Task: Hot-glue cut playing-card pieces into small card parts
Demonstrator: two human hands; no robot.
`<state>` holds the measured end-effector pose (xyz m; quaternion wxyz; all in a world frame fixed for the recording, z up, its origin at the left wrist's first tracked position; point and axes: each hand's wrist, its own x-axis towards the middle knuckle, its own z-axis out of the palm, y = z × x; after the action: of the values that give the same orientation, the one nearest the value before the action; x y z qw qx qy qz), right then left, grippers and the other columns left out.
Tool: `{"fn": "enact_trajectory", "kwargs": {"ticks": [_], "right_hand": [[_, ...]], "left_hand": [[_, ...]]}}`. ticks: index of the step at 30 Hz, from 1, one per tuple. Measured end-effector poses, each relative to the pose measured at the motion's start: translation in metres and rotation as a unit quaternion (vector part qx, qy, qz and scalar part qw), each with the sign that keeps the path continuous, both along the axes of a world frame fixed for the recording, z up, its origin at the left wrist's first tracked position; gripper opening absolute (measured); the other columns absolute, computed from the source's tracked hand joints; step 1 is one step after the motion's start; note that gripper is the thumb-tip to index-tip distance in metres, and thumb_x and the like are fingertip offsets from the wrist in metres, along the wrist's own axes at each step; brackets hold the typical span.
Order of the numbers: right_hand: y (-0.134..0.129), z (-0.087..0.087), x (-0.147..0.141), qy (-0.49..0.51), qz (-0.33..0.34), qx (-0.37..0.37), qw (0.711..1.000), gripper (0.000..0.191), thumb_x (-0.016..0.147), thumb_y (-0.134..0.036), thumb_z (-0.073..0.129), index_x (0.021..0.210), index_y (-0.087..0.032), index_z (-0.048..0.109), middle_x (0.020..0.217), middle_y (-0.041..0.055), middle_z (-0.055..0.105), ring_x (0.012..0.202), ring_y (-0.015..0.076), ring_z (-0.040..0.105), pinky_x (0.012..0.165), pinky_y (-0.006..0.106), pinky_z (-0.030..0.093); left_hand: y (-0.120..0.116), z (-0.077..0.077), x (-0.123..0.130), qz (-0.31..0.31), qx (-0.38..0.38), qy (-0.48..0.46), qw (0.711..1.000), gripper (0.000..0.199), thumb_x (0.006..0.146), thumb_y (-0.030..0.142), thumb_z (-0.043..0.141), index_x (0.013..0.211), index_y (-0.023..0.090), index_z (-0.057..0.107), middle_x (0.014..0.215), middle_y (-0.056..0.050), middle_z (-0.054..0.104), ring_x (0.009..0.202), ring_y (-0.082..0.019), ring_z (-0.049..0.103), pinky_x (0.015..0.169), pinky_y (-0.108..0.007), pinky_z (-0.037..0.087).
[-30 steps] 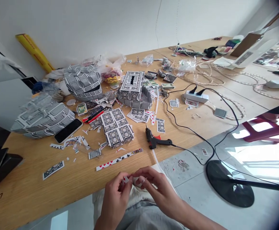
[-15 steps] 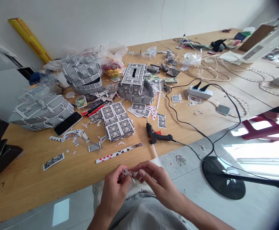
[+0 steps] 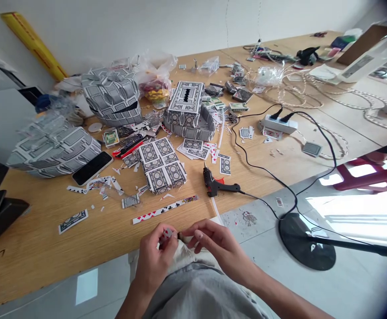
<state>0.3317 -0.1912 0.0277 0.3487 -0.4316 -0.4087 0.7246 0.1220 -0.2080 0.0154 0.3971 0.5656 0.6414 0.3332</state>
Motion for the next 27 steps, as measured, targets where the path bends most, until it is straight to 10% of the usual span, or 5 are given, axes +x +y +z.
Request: {"fn": "enact_trajectory", "kwargs": {"ticks": [20,27], "right_hand": [[-0.007,0.002,0.004,-0.088,0.047,0.052,0.994,0.040,0.108,-0.058,0.064,0.119,-0.021,0.076,0.106,0.0091,0.081,0.099,0.0220,0.075,0.087,0.035,0.059],[-0.003,0.003,0.010,-0.035,-0.003,0.050,0.998,0.032,0.104,-0.052,0.074,0.112,-0.020,0.076,0.107,0.0106,0.084,0.097,0.0226,0.079,0.089,0.037,0.064]], "left_hand": [[-0.001,-0.001,0.003,-0.054,0.060,0.071,0.994,0.010,0.093,0.026,0.064,0.090,0.023,0.073,0.070,0.002,0.074,0.059,-0.014,0.065,0.060,-0.023,0.049],[0.001,0.004,-0.010,0.014,0.071,0.071,0.995,0.019,0.096,0.034,0.060,0.084,0.023,0.068,0.066,0.003,0.066,0.057,-0.014,0.059,0.059,-0.023,0.048]]}}
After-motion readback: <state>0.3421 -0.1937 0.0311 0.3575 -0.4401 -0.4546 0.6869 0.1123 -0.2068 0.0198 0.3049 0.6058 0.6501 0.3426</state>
